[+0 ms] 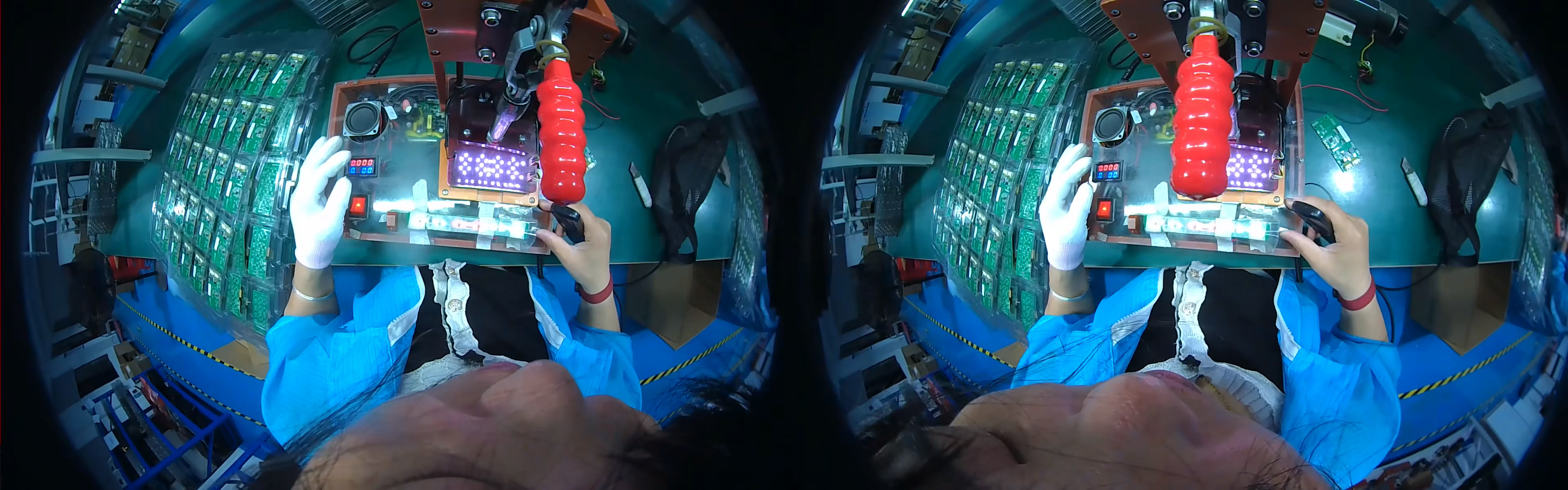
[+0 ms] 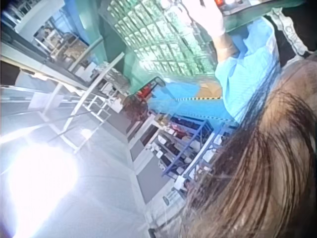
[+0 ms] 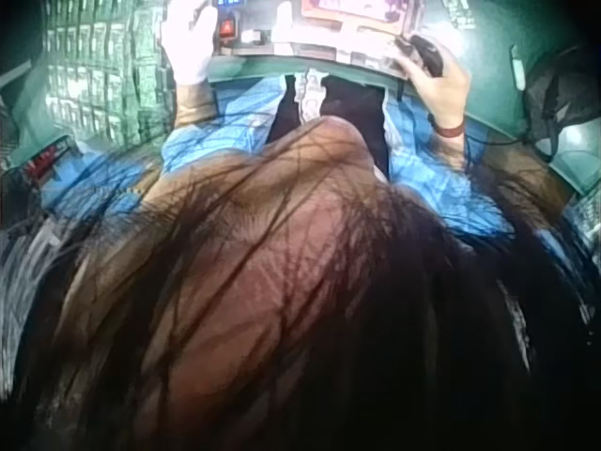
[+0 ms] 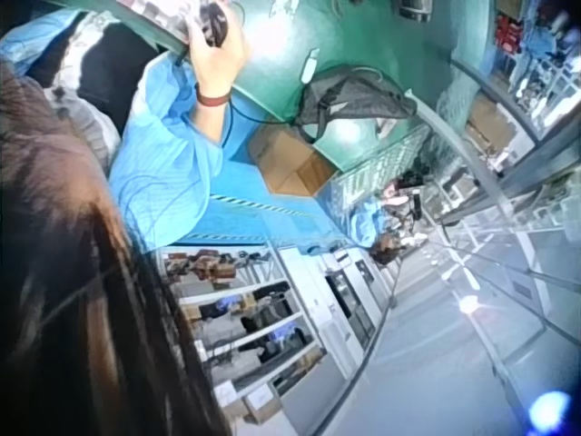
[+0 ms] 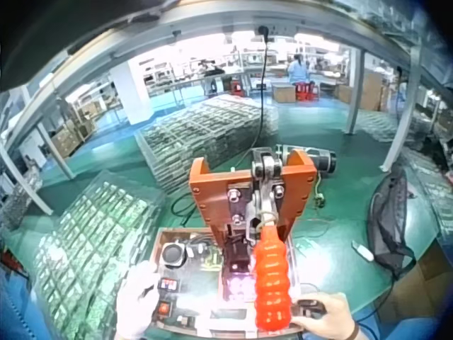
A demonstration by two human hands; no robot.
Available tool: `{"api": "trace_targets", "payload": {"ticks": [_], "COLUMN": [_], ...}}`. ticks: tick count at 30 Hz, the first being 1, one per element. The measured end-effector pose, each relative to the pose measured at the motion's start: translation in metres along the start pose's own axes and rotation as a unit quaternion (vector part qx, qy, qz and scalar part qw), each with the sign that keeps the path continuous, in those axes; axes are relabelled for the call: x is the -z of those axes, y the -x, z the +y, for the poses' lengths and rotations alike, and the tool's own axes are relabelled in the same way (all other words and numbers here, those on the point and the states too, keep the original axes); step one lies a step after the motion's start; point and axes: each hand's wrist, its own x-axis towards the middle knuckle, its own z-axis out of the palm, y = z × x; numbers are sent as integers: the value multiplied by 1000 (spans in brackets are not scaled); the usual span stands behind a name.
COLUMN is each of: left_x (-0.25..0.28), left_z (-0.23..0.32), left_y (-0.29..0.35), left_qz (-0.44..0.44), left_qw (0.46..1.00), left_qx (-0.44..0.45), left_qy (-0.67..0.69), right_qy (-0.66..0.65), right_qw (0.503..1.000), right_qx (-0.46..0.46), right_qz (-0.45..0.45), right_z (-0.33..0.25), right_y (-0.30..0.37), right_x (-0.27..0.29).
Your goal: Manually press and process circuit boards using a lever-operated machine at a workstation.
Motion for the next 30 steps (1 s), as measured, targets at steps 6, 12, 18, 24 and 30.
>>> {"api": "trace_targets", "payload": {"ticks": [6, 12, 18, 24, 30], "left_x": [1, 1, 1, 0, 2], "left_z": [2, 1, -1, 1, 5], "left_y": [1, 1, 2, 1, 2], "left_qz": [6, 0, 6, 7, 0], "left_qw": [1000, 1000, 1000, 1000, 1000], "left_qx": [-15, -11, -4, 5, 7], "left_qy": [-11, -22, -11, -12, -14], "right_qy": [-100, -262, -275, -252, -270], "right_qw": [994, 963, 958, 965, 960], "right_qx": [-34, -49, -48, -46, -47], "right_qz": [13, 45, 60, 57, 56], "right_z": [2, 14, 21, 19, 17], "right_y": [-4, -3, -1, -1, -1], "right_x": [-6, -13, -19, -17, -18]}}
